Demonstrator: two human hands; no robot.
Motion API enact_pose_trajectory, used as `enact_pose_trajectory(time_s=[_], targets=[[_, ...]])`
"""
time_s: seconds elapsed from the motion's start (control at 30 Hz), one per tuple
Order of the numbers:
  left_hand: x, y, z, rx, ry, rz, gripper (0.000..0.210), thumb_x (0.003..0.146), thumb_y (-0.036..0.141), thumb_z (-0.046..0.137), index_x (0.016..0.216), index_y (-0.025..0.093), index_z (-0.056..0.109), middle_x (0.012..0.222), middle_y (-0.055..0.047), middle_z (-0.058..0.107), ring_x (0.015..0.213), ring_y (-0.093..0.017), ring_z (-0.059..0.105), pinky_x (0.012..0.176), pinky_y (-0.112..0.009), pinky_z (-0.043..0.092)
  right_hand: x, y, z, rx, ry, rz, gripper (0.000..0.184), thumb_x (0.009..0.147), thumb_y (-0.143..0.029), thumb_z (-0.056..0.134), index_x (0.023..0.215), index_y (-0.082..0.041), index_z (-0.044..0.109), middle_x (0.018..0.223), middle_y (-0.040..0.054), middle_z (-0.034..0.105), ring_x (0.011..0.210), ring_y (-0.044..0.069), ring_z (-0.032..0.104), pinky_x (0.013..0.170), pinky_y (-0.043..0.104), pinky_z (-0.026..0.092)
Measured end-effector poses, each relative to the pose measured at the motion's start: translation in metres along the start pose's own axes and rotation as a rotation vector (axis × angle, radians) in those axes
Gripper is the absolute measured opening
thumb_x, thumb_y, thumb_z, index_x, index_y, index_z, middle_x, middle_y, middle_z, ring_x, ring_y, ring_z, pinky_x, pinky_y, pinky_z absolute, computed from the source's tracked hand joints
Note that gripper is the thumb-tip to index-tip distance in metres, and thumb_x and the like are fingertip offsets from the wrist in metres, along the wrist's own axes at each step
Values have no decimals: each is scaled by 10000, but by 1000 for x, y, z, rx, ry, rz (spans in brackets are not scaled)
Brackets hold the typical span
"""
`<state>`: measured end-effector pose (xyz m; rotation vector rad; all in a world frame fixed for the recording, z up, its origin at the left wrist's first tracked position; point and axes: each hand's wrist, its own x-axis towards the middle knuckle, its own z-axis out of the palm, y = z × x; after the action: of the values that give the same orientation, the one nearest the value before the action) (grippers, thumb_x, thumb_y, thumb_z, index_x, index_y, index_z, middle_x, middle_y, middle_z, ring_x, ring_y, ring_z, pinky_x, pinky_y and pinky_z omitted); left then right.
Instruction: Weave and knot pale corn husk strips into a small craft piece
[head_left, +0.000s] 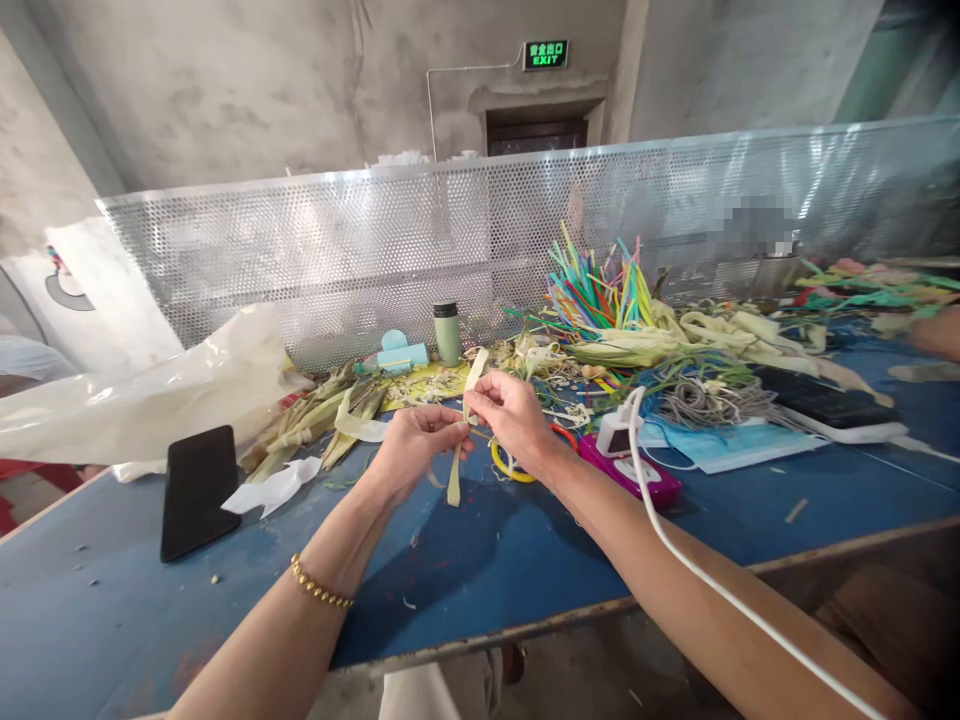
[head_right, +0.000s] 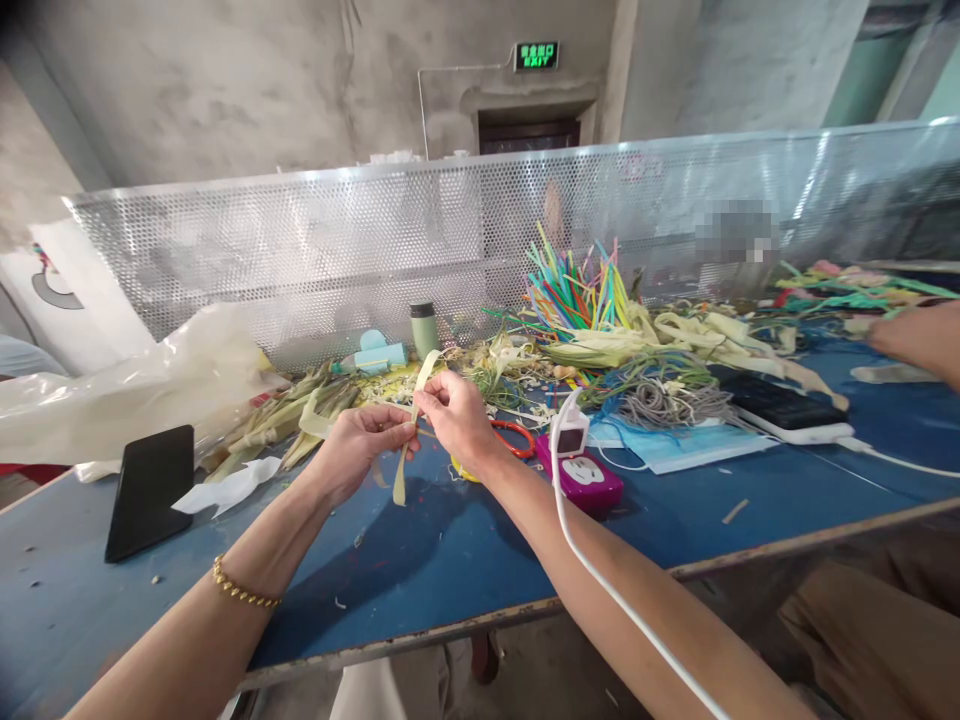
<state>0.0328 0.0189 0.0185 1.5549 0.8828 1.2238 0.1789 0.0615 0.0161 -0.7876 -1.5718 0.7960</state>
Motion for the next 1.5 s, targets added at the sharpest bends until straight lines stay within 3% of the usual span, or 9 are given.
enact_pose_trajectory(time_s=[0.37, 0.53, 0.7, 1.0, 1.5], targets=[[1, -2, -1, 7, -38, 6, 210, 730, 323, 695, 788, 122, 678, 672, -38, 628, 612, -122, 544, 628, -258, 403, 4, 5, 0, 15, -13, 6, 189, 739, -333, 618, 704, -173, 524, 555, -14, 542, 479, 107, 469, 467, 238, 375], [0, -2, 1, 19, -10, 40, 347, 819, 439, 584, 657, 134, 624, 601, -18, 576, 572, -111, 491, 603, -257, 372, 2, 5, 0, -12, -13, -8, 187, 741, -333, 617, 710, -176, 521, 569, -17, 541, 488, 105, 473, 470, 234, 378], [2, -6, 3, 87, 59, 42, 271, 757, 365, 665, 623, 139, 597, 555, 5, 552, 544, -102, 466, 570, -249, 349, 2, 6, 1, -75, -30, -52, 181, 761, -322, 596, 694, -174, 516, 573, -13, 553, 496, 103, 482, 483, 231, 375], [1, -4, 8, 96, 75, 10, 239, 699, 330, 698, 590, 142, 598, 539, 10, 545, 522, -93, 448, 529, -235, 327, 1, 5, 1, -136, -9, -58, 156, 764, -296, 578, 684, -181, 510, 567, -10, 561, 493, 110, 483, 490, 235, 375], [-1, -3, -2, -13, -73, -2, 178, 756, 299, 673, 727, 125, 695, 676, -33, 633, 634, -113, 527, 635, -247, 387, 3, 4, 2, -9, 1, 6, 172, 734, -306, 630, 695, -175, 526, 586, -8, 565, 508, 123, 542, 498, 245, 443]])
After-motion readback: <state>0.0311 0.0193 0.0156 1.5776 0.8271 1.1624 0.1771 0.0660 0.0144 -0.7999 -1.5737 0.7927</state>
